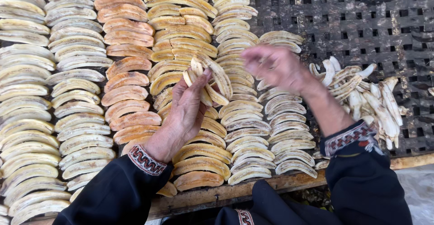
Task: The person organizes banana slices by picking them up from a pile and placing them in rows on a wooden drying rack.
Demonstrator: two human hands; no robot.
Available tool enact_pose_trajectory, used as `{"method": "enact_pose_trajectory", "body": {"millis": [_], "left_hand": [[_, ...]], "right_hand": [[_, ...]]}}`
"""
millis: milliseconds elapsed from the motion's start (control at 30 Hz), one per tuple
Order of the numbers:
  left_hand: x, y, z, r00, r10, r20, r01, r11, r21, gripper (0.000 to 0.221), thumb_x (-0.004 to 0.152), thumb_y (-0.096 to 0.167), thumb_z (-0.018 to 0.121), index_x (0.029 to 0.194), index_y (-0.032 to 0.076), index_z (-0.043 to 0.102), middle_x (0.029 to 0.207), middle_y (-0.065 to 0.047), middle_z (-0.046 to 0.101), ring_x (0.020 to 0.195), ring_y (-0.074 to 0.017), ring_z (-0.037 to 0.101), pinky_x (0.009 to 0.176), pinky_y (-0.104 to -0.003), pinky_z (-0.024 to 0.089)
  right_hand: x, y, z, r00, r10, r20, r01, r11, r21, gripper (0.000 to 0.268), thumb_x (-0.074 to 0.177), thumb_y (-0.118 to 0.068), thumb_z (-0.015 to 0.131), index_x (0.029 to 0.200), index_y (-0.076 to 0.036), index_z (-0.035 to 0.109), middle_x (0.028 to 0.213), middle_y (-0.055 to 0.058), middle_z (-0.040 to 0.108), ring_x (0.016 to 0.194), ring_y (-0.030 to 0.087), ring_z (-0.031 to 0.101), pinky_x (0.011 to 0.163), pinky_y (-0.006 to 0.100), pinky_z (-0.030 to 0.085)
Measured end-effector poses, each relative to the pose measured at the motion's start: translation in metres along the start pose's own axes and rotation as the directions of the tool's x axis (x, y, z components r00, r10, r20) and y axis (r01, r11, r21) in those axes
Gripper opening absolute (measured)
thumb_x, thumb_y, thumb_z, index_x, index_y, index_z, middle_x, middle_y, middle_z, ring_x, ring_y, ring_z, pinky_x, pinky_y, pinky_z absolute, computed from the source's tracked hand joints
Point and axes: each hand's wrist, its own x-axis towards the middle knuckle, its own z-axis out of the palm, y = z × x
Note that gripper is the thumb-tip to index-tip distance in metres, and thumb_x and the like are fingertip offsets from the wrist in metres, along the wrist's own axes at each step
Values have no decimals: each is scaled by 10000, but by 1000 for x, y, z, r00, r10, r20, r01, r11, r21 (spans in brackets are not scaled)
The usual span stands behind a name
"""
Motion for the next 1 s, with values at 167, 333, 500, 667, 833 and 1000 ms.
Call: {"method": "enact_pose_trajectory", "body": {"millis": [167, 333, 500, 667, 833, 1000], "left_hand": [[-4, -9, 12, 995, 41, 91, -40, 999, -8, 250, 1022, 186, 696, 1226, 47, 653, 1054, -44, 706, 908, -142, 690, 731, -310, 620], [-14, 0, 8, 995, 16, 98, -17, 1000, 4, 304, 969, 176, 676, 1255, 79, 643, 1052, -4, 703, 884, -150, 712, 644, -270, 568], [-16, 13, -6, 996, 4, 89, -7, 1000, 24, 302, 987, 157, 672, 1271, 59, 637, 1027, -25, 675, 889, -128, 683, 662, -258, 575], [-15, 17, -6, 997, -45, 59, 43, 998, 35, 327, 1000, 173, 648, 1301, 46, 628, 1054, -26, 673, 904, -131, 683, 664, -259, 564], [-14, 23, 0, 990, -102, 99, 106, 994, -37, 412, 998, 215, 602, 1372, 43, 574, 1112, -18, 647, 946, -194, 700, 756, -353, 603], [-13, 28, 5, 974, -154, 169, 161, 986, -31, 529, 994, 258, 530, 1496, 107, 459, 1304, -16, 612, 1091, -192, 662, 840, -364, 594]], "right_hand": [[0, -34, 43, 991, 103, 86, -129, 908, 398, 387, 977, -215, 729, 1312, -47, 632, 1107, 57, 710, 932, 121, 648, 792, 269, 559], [3, -9, -3, 946, 325, 7, -305, 879, 366, 271, 1004, -176, 679, 1236, -37, 693, 954, 63, 696, 740, 110, 577, 662, 269, 509], [18, 46, -61, 930, 308, -200, -345, 920, -186, 254, 1019, -210, 616, 1243, -144, 715, 1120, 24, 734, 915, 131, 669, 822, 314, 558], [27, 91, -63, 925, 298, -236, -358, 891, -279, 220, 1088, -134, 593, 1267, -142, 721, 1139, 63, 741, 963, 179, 674, 889, 405, 545], [28, 70, -46, 961, -81, -264, -196, 473, -859, 154, 927, -232, 734, 1047, -242, 831, 1051, 49, 766, 1024, 337, 662, 790, 569, 493], [20, 3, -4, 996, 33, -81, -47, 984, -174, 253, 1160, -328, 592, 1179, -128, 746, 1232, 66, 740, 1112, 220, 735, 983, 366, 596]]}}
